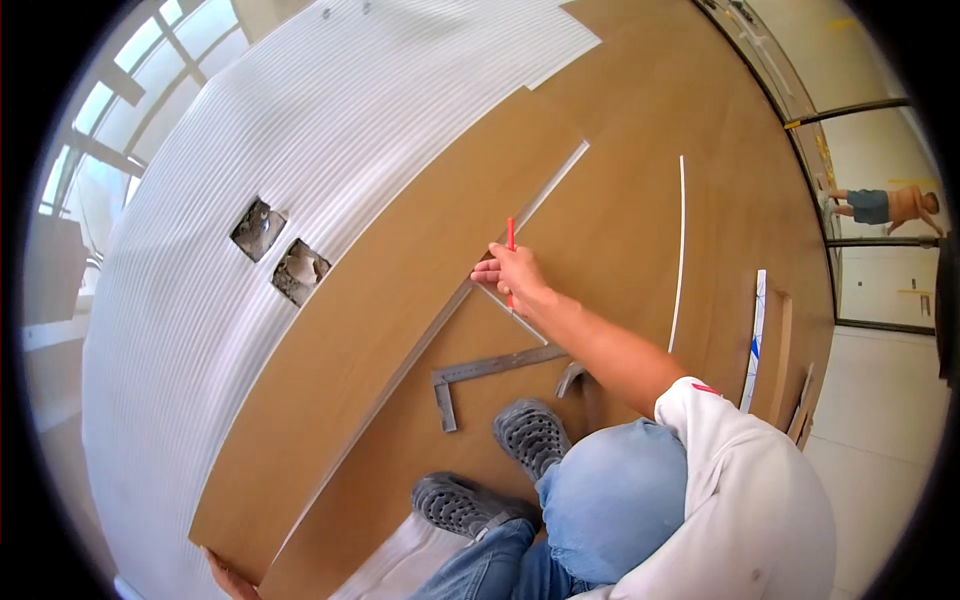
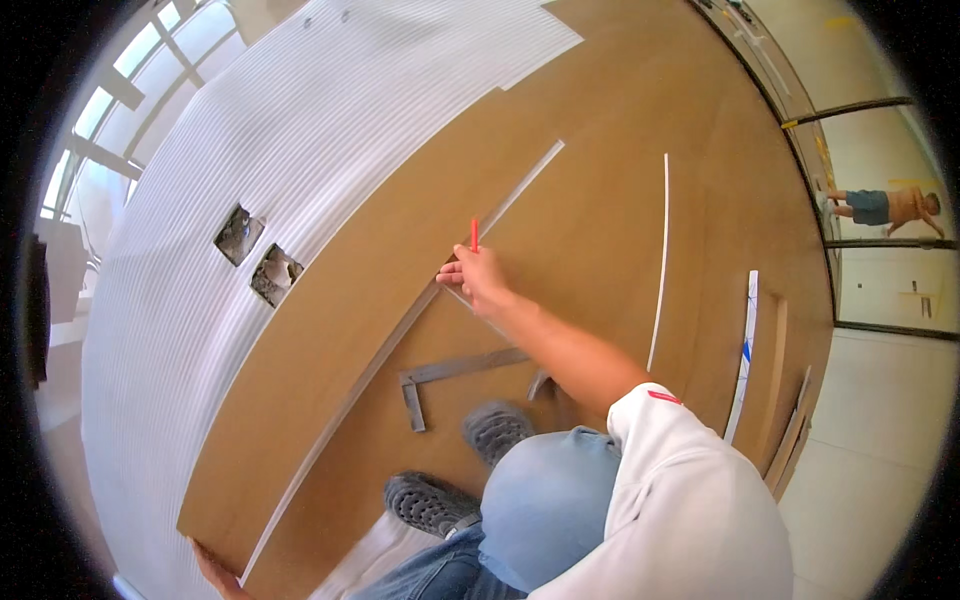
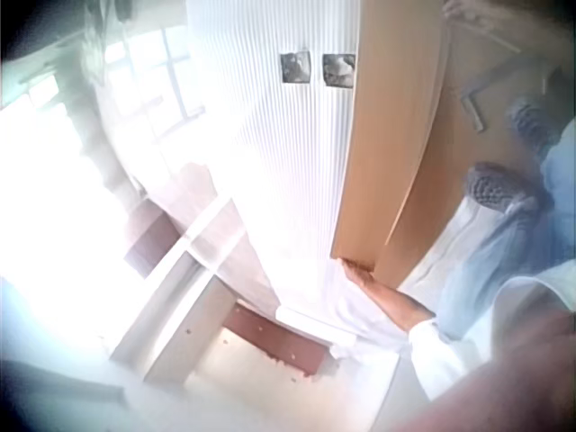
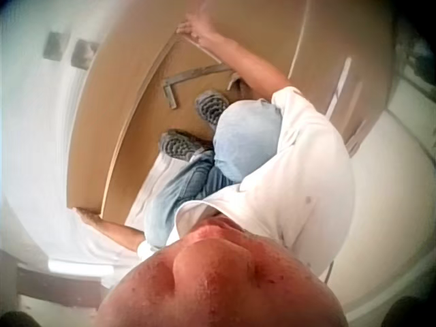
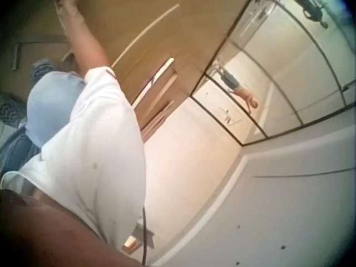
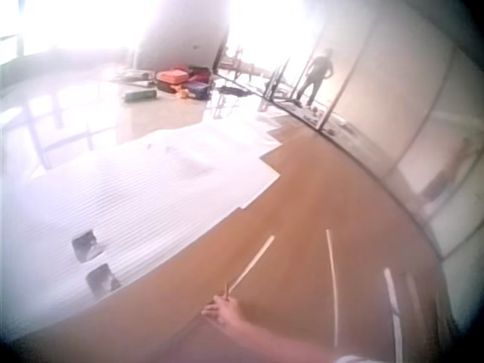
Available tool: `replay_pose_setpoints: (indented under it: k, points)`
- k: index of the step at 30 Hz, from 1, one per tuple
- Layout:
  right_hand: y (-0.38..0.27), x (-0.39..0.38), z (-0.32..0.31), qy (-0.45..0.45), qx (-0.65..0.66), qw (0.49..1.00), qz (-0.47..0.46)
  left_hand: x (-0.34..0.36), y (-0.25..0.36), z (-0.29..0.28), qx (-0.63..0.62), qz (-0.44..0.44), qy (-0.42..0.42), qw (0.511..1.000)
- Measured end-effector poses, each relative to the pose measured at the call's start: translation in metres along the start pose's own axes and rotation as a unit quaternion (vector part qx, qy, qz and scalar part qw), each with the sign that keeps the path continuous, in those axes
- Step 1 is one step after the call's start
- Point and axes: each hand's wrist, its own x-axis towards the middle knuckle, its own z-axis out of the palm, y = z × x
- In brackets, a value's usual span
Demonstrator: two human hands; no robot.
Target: The person measures and marks a laminate floorboard using a square ruler and a pencil to fit a specific floor cutout, then picks up the board and carries it to another part of the room.
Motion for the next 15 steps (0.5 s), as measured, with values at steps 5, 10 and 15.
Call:
replay_pose_setpoints:
  k: [5,10,15]
  points:
    - [0.008,0.004,-0.002,-0.039,0.021,0.997,-0.06,-0.022,0.039,0.028,-0.013,0.017,0.088,0.996]
    - [0.007,0.002,0.001,-0.038,0.054,0.987,-0.143,-0.025,0.059,0.045,-0.01,0.025,0.108,0.994]
    - [-0.002,0.001,0.012,-0.047,0.066,0.989,-0.123,-0.025,0.072,0.052,-0.014,0.032,0.115,0.993]
